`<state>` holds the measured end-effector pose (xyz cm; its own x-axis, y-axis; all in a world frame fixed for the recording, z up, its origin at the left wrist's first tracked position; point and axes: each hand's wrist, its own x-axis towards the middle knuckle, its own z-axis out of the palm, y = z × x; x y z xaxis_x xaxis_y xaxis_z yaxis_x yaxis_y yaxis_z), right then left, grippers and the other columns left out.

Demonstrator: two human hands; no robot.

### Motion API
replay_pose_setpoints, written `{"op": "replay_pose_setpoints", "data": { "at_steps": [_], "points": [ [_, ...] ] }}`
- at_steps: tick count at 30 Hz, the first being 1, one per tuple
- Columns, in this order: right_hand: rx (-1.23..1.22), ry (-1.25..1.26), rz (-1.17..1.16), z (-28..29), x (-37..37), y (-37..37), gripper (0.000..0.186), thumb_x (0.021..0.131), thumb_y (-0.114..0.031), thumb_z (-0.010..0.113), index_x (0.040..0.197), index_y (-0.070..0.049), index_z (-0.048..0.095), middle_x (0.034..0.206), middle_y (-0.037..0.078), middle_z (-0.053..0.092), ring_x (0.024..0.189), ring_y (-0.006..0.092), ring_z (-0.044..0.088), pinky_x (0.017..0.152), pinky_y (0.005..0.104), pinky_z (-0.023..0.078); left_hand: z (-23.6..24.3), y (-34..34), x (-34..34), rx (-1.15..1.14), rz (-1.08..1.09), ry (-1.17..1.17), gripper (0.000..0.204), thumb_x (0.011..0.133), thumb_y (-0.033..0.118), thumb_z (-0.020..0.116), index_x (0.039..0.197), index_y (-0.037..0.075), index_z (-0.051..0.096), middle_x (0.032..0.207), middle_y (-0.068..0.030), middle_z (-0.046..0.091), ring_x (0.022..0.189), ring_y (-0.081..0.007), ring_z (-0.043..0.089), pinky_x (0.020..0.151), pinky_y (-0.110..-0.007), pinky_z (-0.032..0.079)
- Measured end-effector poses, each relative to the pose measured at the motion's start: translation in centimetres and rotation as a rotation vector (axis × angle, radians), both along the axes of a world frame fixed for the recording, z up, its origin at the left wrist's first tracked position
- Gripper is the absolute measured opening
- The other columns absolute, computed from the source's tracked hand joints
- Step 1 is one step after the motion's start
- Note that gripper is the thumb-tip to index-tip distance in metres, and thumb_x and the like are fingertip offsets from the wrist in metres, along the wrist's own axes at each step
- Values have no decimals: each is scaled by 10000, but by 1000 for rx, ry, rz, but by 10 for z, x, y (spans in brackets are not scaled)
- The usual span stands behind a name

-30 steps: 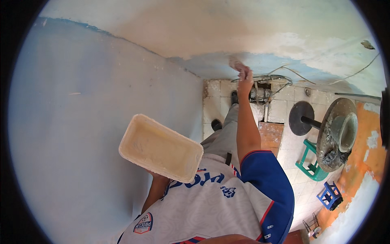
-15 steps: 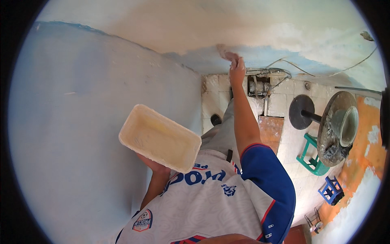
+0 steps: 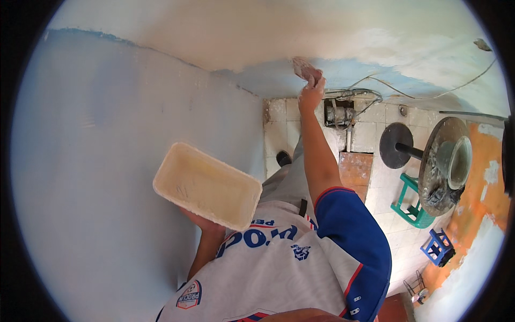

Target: The person applies plaster to the upper edge of a wall and ceiling using a scraper, repeatedly scooping material from a plastic container.

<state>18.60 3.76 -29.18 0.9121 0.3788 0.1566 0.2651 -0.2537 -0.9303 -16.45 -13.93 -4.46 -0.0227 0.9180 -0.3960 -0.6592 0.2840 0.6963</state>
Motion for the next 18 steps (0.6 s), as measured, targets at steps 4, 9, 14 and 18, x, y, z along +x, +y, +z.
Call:
{"op": "replay_pose_setpoints", "data": {
  "at_steps": [4, 9, 14, 18],
  "points": [
    [-7, 66, 91, -21, -7, -20, 414, 1015, -212, 605, 1285, 95, 542, 1156, 341, 634, 1094, 515, 613, 918, 513, 489, 3, -6, -4, -31, 20, 29, 655, 1056, 630, 324, 1480, 148, 453, 1404, -31, 561, 1228, -221, 605, 980, -387, 555],
    [12, 83, 92, -27, 9, -9, 457, 1023, -209, 590, 1346, 100, 496, 1211, 342, 619, 1123, 507, 608, 951, 491, 484, -4, -10, -8, -46, 23, 29, 658, 1054, 633, 324, 1482, 149, 452, 1405, -31, 561, 1229, -222, 605, 982, -389, 555],
    [147, 18, 8, -28, 22, -26, 465, 1014, -226, 641, 1352, 51, 482, 1176, 268, 629, 1075, 420, 633, 921, 433, 504, -5, -6, -3, -57, 0, 34, 662, 1053, 636, 325, 1484, 150, 451, 1406, -32, 560, 1230, -223, 604, 984, -390, 554],
    [86, 24, 354, -5, 13, -21, 358, 963, -172, 694, 1204, 56, 561, 1106, 246, 641, 1037, 383, 665, 889, 431, 530, -10, -7, 0, -68, 2, 33, 665, 1051, 638, 325, 1485, 150, 450, 1407, -32, 560, 1231, -224, 604, 985, -391, 554]
  ]
}}
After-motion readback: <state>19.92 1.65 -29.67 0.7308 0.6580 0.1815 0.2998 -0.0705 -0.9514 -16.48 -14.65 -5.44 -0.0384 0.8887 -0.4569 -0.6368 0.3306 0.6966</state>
